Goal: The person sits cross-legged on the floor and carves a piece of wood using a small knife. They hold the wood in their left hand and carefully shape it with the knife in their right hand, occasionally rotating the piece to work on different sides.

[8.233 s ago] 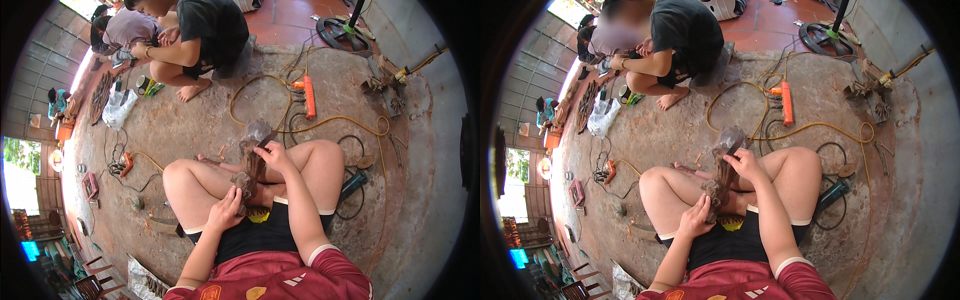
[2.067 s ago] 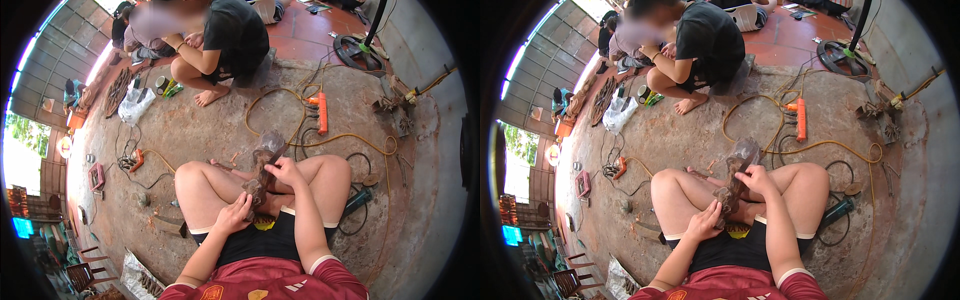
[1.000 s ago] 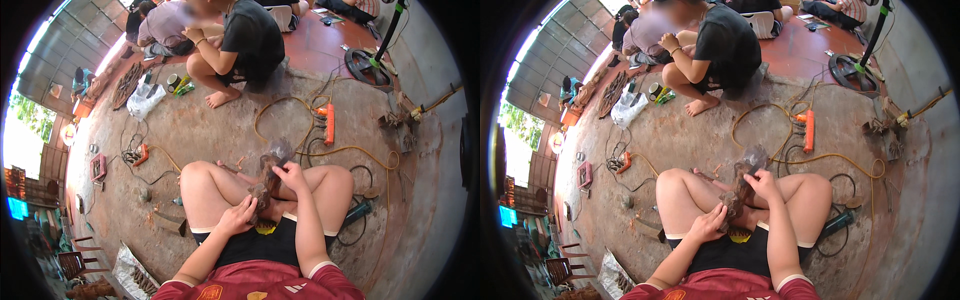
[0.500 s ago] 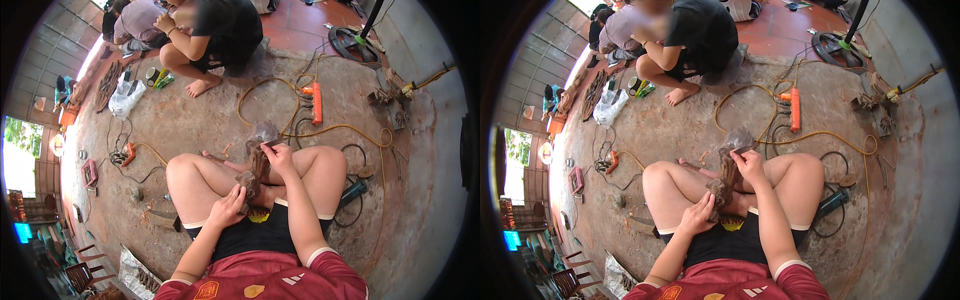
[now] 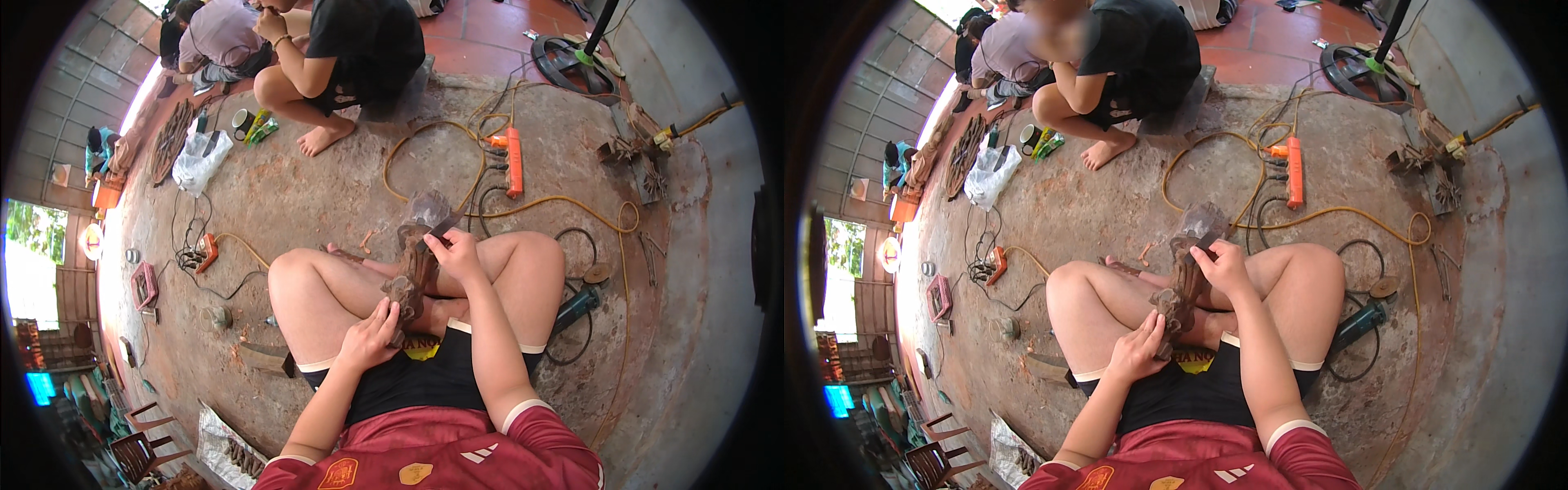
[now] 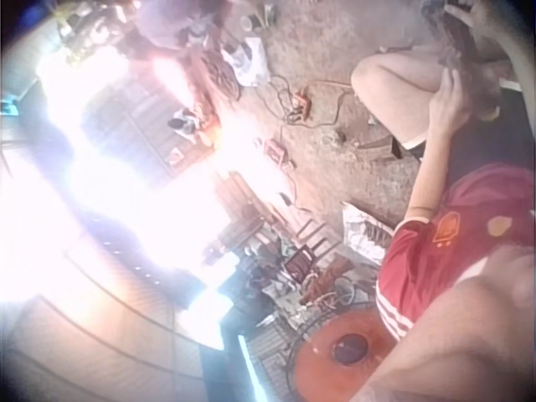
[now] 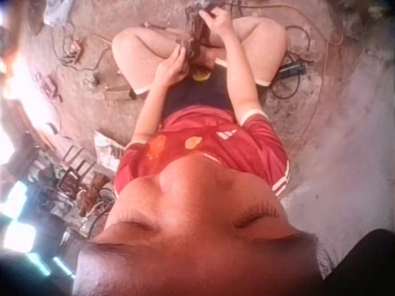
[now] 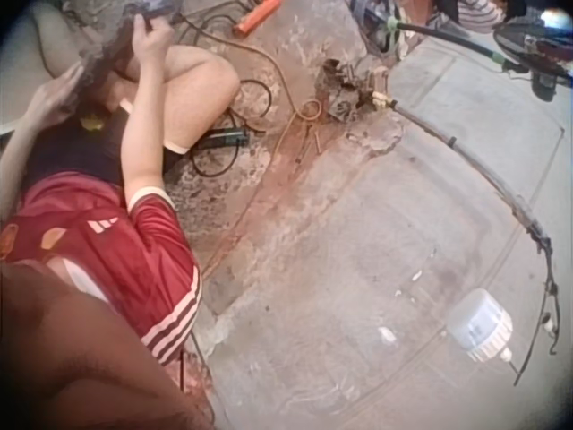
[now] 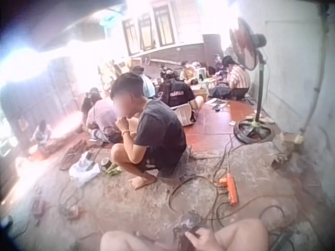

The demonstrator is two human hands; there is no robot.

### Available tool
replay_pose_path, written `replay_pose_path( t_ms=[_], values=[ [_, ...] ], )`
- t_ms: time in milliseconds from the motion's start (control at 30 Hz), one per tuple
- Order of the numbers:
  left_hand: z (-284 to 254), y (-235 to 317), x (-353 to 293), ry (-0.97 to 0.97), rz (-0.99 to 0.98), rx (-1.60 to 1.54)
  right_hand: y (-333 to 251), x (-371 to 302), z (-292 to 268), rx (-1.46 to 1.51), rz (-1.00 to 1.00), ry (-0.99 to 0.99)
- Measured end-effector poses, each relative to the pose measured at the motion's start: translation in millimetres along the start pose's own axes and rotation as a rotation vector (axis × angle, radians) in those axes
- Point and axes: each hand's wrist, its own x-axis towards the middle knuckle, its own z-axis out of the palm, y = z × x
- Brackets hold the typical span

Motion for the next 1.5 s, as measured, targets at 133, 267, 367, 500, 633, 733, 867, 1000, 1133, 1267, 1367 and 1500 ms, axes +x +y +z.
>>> replay_pose_path(
  t_ms=[133, 267, 367, 500, 633, 733, 867, 1000, 1133, 1267, 1367, 1500],
  values=[
    [1, -1, -3, 0.001, -0.008, 0.009, -2, -5, 13, 0.108, 0.140, 0.031],
    [1, -1, -2, 0.004, -0.003, 0.006, -7, -6, 14, 0.058, 0.112, 0.037],
    [1, -1, -2, 0.001, -0.007, 0.009, -12, -7, 12, -0.031, 0.097, 0.022],
    [2, -2, -5, 0.002, -0.012, 0.016, -31, -6, 10, -0.142, -0.066, -0.006],
    [2, -1, -4, -0.013, -0.013, 0.018, -30, -10, 9, -0.203, -0.091, -0.027],
    [2, -2, -4, -0.023, -0.016, 0.017, -26, -14, 11, -0.134, 0.002, -0.025],
    [5, -2, -6, -0.019, -0.034, -0.005, -17, -18, 17, 0.211, 0.327, -0.033],
    [4, -4, -6, 0.031, -0.093, -0.073, -13, -20, 24, 0.405, 0.507, -0.019],
    [2, -5, -5, 0.063, -0.115, -0.099, -4, -17, 28, 0.566, 0.660, -0.042],
    [4, -5, -7, 0.045, -0.131, -0.095, -5, -14, 29, 0.590, 0.599, -0.050],
    [2, -3, -5, 0.012, -0.103, -0.067, -6, -12, 28, 0.479, 0.465, -0.020],
    [1, -2, -3, -0.037, -0.022, 0.014, -6, -7, 14, 0.208, 0.314, -0.034]
  ],
)
